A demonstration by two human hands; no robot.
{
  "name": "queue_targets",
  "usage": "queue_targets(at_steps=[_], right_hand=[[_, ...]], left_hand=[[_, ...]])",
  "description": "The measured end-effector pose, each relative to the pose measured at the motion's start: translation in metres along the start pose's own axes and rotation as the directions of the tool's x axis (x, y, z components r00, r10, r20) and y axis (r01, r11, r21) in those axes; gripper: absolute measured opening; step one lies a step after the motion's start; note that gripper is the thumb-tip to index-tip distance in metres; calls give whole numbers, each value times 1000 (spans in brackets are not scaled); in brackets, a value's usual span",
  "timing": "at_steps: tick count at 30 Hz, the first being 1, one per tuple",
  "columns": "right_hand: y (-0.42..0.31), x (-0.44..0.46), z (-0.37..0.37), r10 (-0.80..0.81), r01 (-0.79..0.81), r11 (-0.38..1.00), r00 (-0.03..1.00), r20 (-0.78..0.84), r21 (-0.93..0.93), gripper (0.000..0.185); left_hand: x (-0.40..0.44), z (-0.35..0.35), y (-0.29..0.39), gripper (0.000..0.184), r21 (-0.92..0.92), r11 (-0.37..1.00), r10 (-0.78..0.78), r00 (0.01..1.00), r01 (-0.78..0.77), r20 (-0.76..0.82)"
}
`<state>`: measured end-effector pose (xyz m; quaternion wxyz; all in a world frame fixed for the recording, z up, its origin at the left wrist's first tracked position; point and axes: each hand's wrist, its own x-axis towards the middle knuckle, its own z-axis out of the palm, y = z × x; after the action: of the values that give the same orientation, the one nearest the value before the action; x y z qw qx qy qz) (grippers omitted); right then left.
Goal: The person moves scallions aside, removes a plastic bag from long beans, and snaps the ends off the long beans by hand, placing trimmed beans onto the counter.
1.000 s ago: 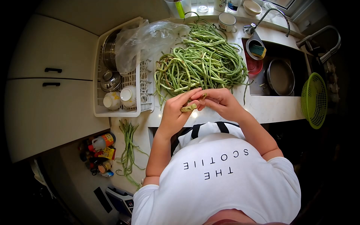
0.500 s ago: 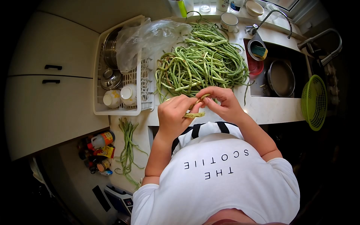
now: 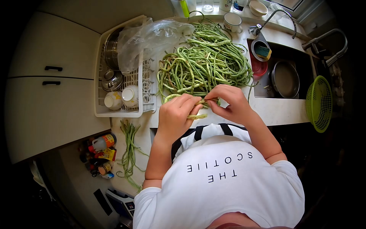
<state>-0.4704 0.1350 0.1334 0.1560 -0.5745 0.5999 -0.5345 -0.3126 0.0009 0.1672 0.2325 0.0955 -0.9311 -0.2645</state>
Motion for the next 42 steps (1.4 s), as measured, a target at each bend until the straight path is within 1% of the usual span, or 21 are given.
queue_targets(at_steps=[4, 6, 9, 13, 15, 16, 18, 19, 21, 24, 25, 27, 28, 30, 31, 33, 35, 37, 39, 40, 42], right_hand=[[-11, 4, -1, 3, 1, 996, 999, 41, -94, 14], [-9, 3, 1, -45, 73, 959, 993, 108, -275, 11], [-6, -1, 6, -28, 91, 935, 982, 185, -342, 9], [-4, -3, 10, -10, 76, 937, 981, 192, -340, 9], [-1, -5, 17, -10, 14, 968, 1000, 18, -250, 9], [-1, -6, 19, -10, 14, 968, 1000, 17, -249, 9], [-1, -8, 23, 79, -87, 983, 995, -53, -165, 8], [-1, -8, 24, 77, -85, 983, 996, -53, -163, 8], [-3, -9, 26, 210, -208, 978, 974, -80, 33, 7], [-3, -10, 30, 259, -235, 959, 955, -148, 161, 6], [-3, -11, 30, 257, -233, 959, 955, -150, 160, 6], [-5, -13, 29, 450, -387, 832, 890, -76, 399, 11], [-3, -14, 30, 449, -385, 832, 890, -77, 398, 11], [0, -17, 31, 499, -403, 658, 866, 32, 637, 14], [0, -18, 31, 500, -403, 656, 866, 33, 638, 14], [0, -18, 32, 421, -341, 636, 905, 60, 692, 14], [-1, -18, 31, 408, -336, 639, 911, 65, 692, 14], [-2, -18, 30, 396, -331, 642, 916, 71, 691, 13], [-2, -18, 28, 355, -315, 736, 933, 54, 600, 12], [-2, -18, 27, 354, -314, 736, 934, 54, 600, 12], [0, -18, 23, 304, -277, 821, 952, 27, 500, 11]], left_hand=[[0, -1, 2, 13, 33, 999, 20, 999, -21, 48], [0, 1, 3, 10, 84, 996, 24, 997, -30, 75], [-3, 5, -1, 10, 104, 993, 46, 988, -62, 146], [-6, 12, -4, 9, 132, 989, 50, 990, -67, 129], [-6, 16, -3, 9, 112, 994, 16, 1000, -18, 23], [-6, 17, -1, 9, 113, 993, 16, 1000, -18, 24], [-4, 20, 2, 8, 93, 996, 4, 997, 3, -77], [-4, 21, 2, 8, 95, 995, 3, 997, 4, -78], [-5, 25, 1, 12, 37, 999, -20, 992, 24, -127], [-6, 30, 1, 12, 8, 1000, -22, 985, 24, -173], [-6, 31, 2, 12, 9, 1000, -19, 985, 21, -173], [-5, 32, 3, 9, -72, 997, -14, 980, 0, -197], [-4, 32, 3, 9, -72, 997, -12, 980, -2, -197], [-4, 32, 4, 8, -439, 884, -245, 958, 158, -148], [-5, 33, 2, 8, -438, 885, -246, 958, 160, -147], [-11, 38, -5, 9, -632, 754, -312, 945, 182, -100], [-14, 39, -8, 11, -630, 756, -294, 952, 179, -82], [-17, 42, -10, 11, -733, 655, -332, 941, 186, -58], [-16, 44, -12, 12, -753, 641, -312, 947, 152, -74], [-16, 44, -13, 12, -772, 625, -292, 952, 118, -90], [-14, 43, -13, 13, -786, 598, -309, 950, 160, -42]])
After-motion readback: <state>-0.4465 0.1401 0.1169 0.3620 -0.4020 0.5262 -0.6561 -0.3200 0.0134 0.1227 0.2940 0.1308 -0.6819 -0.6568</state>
